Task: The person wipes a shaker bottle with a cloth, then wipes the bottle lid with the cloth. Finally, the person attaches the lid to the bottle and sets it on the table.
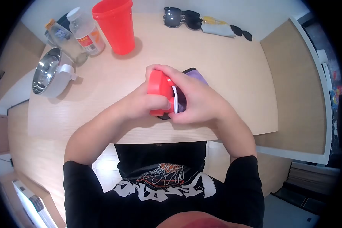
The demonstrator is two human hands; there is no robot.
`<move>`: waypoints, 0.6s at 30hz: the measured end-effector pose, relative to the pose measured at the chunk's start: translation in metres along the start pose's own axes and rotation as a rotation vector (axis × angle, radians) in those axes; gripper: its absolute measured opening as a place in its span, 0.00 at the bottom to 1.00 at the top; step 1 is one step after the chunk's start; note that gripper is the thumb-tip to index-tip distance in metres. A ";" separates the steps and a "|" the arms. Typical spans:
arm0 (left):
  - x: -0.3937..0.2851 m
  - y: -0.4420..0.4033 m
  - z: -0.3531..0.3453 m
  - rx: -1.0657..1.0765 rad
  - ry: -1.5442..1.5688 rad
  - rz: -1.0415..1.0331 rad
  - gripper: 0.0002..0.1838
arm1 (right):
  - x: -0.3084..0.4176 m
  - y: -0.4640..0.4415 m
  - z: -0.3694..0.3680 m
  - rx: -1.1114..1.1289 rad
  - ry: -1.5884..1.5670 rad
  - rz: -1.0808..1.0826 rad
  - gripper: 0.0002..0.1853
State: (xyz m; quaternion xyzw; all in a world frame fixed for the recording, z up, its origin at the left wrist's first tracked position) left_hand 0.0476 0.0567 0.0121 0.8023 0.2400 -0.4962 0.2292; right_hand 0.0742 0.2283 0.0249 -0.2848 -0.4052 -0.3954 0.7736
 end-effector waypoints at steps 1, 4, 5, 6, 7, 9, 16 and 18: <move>0.000 0.000 -0.001 0.011 0.015 0.000 0.26 | 0.003 0.000 0.002 0.021 -0.030 -0.007 0.50; -0.006 0.002 -0.006 0.012 0.047 -0.001 0.27 | 0.003 0.000 0.005 0.060 -0.107 -0.020 0.49; -0.007 0.003 -0.007 0.008 0.054 -0.002 0.28 | 0.002 0.000 0.006 0.069 -0.129 -0.021 0.49; -0.007 0.002 -0.005 0.025 0.034 -0.005 0.28 | 0.000 -0.001 0.006 0.070 -0.137 -0.012 0.50; -0.007 0.001 -0.003 0.042 0.012 -0.011 0.29 | -0.002 -0.001 0.006 0.071 -0.143 0.000 0.50; -0.006 -0.001 0.000 0.059 0.001 -0.017 0.29 | -0.004 -0.002 0.007 0.080 -0.167 -0.006 0.50; -0.001 -0.005 0.003 0.053 0.032 -0.016 0.31 | -0.004 -0.004 0.009 0.110 -0.223 -0.070 0.51; -0.001 -0.006 0.002 0.054 0.019 -0.007 0.31 | -0.004 -0.002 0.010 0.102 -0.237 -0.065 0.51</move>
Point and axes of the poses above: each hand's wrist, its own y-axis away from the middle knuckle, its own z-axis out of the back of the hand, x = y × z, the point moved 1 cm from there along -y, towards the middle knuckle, and after that the axes turned 4 degrees about -z, right-handed, at the moved point
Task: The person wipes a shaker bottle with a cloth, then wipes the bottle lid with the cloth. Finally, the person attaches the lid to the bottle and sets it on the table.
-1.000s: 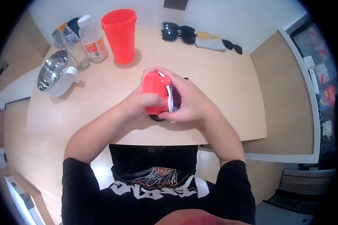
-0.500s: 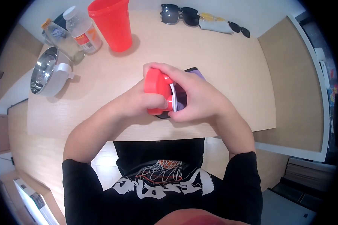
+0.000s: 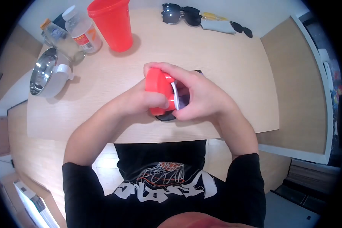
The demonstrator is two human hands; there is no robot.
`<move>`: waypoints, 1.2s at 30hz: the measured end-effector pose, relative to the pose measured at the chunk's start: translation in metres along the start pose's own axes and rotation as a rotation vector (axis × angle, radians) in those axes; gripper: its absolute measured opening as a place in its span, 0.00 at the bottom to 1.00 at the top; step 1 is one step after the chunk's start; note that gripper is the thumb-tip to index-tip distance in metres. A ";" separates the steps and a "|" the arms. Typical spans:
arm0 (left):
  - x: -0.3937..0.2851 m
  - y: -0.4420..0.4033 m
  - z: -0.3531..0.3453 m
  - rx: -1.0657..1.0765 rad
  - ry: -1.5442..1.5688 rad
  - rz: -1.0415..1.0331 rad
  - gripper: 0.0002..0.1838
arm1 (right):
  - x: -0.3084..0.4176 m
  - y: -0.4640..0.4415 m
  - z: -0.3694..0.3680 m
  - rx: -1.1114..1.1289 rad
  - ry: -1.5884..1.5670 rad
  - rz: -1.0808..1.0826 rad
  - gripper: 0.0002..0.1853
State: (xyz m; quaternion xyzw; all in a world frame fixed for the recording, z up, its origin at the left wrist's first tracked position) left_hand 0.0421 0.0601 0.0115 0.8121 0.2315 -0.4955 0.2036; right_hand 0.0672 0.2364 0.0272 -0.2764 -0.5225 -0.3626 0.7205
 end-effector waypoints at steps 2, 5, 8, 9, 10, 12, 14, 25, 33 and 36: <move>-0.005 0.004 0.001 -0.020 -0.042 0.010 0.31 | -0.001 -0.004 -0.001 0.016 -0.025 0.028 0.51; -0.005 0.002 -0.001 -0.006 -0.001 0.003 0.31 | 0.001 -0.003 0.001 0.034 -0.075 -0.028 0.51; -0.012 0.004 -0.002 -0.029 0.125 0.047 0.34 | -0.001 -0.004 0.000 0.016 -0.176 -0.093 0.49; -0.014 0.004 0.001 -0.082 0.127 0.029 0.36 | -0.005 -0.008 0.000 -0.029 -0.083 -0.059 0.50; -0.010 0.003 0.003 -0.130 0.136 0.016 0.39 | -0.012 -0.010 -0.003 -0.078 0.006 -0.035 0.50; -0.003 0.003 0.006 -0.175 0.134 -0.073 0.45 | -0.015 -0.009 -0.007 -0.189 0.132 -0.015 0.51; 0.001 0.003 0.008 -0.175 0.098 -0.239 0.51 | -0.009 -0.009 -0.007 -0.309 0.214 -0.005 0.52; 0.021 -0.009 0.002 -0.371 -0.455 -0.613 0.36 | -0.023 -0.015 -0.026 -0.411 0.195 -0.067 0.64; 0.021 -0.012 0.013 -0.396 -0.606 -0.641 0.33 | -0.019 -0.014 -0.029 -0.390 0.081 -0.121 0.55; 0.018 -0.012 0.017 -0.370 -0.728 -0.688 0.31 | -0.029 -0.015 -0.032 -0.397 0.061 -0.104 0.55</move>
Point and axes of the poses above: each hand's wrist, its own y-axis away from the middle knuckle, its own z-axis out of the back of the hand, x = y × z, the point moved 1 cm from there along -y, towards the middle knuckle, and after that the axes turned 4 degrees about -z, right-handed, at the moved point
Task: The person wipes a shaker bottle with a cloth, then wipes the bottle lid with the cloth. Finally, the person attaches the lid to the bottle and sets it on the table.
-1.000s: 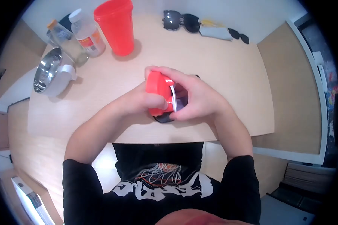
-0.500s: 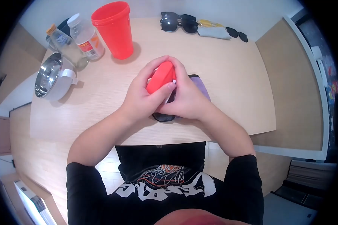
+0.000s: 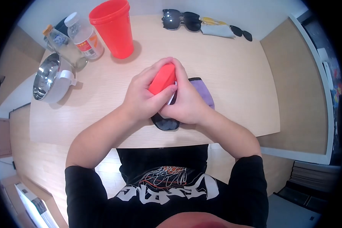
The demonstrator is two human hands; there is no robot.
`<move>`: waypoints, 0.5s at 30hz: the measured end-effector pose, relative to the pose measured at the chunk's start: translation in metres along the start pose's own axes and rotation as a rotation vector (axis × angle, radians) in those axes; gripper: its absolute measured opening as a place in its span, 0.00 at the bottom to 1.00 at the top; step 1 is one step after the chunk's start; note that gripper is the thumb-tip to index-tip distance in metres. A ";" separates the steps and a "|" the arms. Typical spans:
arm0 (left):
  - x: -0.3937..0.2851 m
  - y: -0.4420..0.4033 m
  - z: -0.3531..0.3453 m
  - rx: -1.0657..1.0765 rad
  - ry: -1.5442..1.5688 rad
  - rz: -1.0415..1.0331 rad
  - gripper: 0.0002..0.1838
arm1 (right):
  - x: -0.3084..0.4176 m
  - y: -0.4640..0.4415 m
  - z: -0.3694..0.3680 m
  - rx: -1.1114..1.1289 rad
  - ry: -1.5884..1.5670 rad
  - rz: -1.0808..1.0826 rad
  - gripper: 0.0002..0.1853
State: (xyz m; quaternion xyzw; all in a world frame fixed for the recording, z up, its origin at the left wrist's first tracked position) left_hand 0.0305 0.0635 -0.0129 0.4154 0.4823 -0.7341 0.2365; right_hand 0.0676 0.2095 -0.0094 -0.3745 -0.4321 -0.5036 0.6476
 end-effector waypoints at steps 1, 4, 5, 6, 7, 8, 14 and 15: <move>-0.001 -0.001 0.001 0.012 -0.027 -0.023 0.31 | -0.003 0.000 -0.001 -0.001 -0.015 0.009 0.55; -0.007 -0.004 0.004 0.042 -0.144 -0.121 0.29 | -0.001 0.002 0.001 0.021 0.022 0.023 0.55; -0.008 -0.004 0.007 0.055 0.080 0.028 0.28 | 0.000 0.004 0.002 0.080 -0.095 -0.006 0.55; -0.008 -0.004 0.013 0.068 0.305 0.178 0.28 | 0.000 0.006 0.004 0.138 -0.211 -0.035 0.55; -0.007 -0.002 0.020 0.074 0.530 0.326 0.27 | 0.001 0.008 0.008 0.201 -0.325 -0.065 0.55; -0.004 -0.006 0.030 0.128 0.575 0.277 0.26 | 0.005 0.006 0.015 0.247 -0.372 -0.091 0.54; -0.003 -0.021 0.039 0.037 0.609 0.279 0.29 | 0.009 -0.003 0.050 0.409 -0.603 -0.090 0.45; 0.000 -0.020 0.039 0.027 0.610 0.299 0.29 | 0.009 -0.005 0.051 0.358 -0.560 -0.085 0.42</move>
Point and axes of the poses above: each hand's wrist, its own y-axis away from the middle knuckle, its own z-axis out of the back of the hand, x = y × z, the point moved 1 cm from there along -y, towards the middle knuckle, and after that the axes turned 4 degrees about -z, right-handed, at the moved point
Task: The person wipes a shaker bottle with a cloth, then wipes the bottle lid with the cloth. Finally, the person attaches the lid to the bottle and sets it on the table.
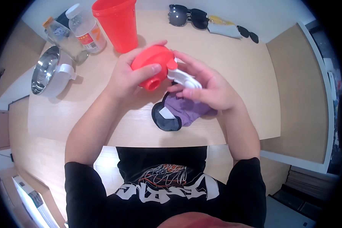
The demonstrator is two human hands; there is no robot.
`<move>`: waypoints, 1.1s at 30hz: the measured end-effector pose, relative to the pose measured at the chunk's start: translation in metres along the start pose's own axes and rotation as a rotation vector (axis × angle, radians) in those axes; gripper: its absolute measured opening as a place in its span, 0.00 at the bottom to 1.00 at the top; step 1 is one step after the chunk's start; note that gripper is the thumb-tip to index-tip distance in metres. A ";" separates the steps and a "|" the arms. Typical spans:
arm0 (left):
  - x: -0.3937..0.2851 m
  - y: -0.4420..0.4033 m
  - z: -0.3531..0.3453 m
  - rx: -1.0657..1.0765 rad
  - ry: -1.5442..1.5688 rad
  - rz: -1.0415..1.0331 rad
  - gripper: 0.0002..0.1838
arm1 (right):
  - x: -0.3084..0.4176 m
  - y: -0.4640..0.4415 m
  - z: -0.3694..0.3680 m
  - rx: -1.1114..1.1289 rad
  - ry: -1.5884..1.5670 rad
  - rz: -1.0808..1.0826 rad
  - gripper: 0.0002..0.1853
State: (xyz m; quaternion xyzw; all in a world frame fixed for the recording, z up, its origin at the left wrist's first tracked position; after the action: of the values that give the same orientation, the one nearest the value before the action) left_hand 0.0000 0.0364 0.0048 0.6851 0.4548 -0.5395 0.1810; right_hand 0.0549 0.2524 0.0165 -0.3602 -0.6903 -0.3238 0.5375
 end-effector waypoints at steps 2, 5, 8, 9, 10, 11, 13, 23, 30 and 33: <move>0.004 -0.001 -0.005 -0.096 0.058 -0.007 0.30 | 0.003 -0.003 0.000 -0.096 0.087 0.032 0.36; 0.004 0.000 -0.015 -0.234 0.086 0.006 0.31 | -0.002 -0.004 -0.002 -0.325 0.311 0.083 0.18; 0.002 0.002 -0.015 -0.293 -0.039 0.023 0.31 | -0.003 -0.004 -0.001 -0.404 0.272 0.053 0.14; 0.002 0.003 -0.014 -0.298 -0.101 0.026 0.31 | -0.004 -0.003 -0.001 -0.414 0.224 0.055 0.14; 0.001 0.003 -0.013 -0.284 -0.100 0.024 0.30 | -0.003 -0.002 0.000 -0.387 0.190 0.066 0.15; 0.000 0.004 -0.012 -0.270 -0.099 0.020 0.29 | -0.001 -0.001 0.000 -0.360 0.157 0.078 0.15; -0.002 0.006 -0.010 -0.247 -0.111 0.009 0.29 | 0.001 0.000 0.000 -0.305 0.101 0.080 0.16; -0.011 0.011 -0.013 -0.159 0.039 0.089 0.31 | 0.004 0.003 0.002 -0.162 -0.244 0.061 0.15; -0.009 0.013 -0.015 -0.072 0.159 0.152 0.39 | 0.009 0.008 0.010 -0.158 -0.212 0.016 0.15; -0.010 0.013 -0.015 -0.038 0.206 0.152 0.39 | 0.003 0.009 0.020 -0.163 -0.031 0.106 0.16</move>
State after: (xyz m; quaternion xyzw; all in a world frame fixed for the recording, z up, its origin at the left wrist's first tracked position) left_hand 0.0194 0.0364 0.0155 0.7660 0.4278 -0.4421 0.1867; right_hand 0.0522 0.2747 0.0161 -0.4437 -0.6498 -0.3445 0.5120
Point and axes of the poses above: each hand's wrist, its own y-axis away from the middle knuckle, its own z-axis out of the back of the hand, x = y × z, the point moved 1 cm from there along -y, towards the middle knuckle, and after that the axes turned 4 degrees about -z, right-handed, at the moved point
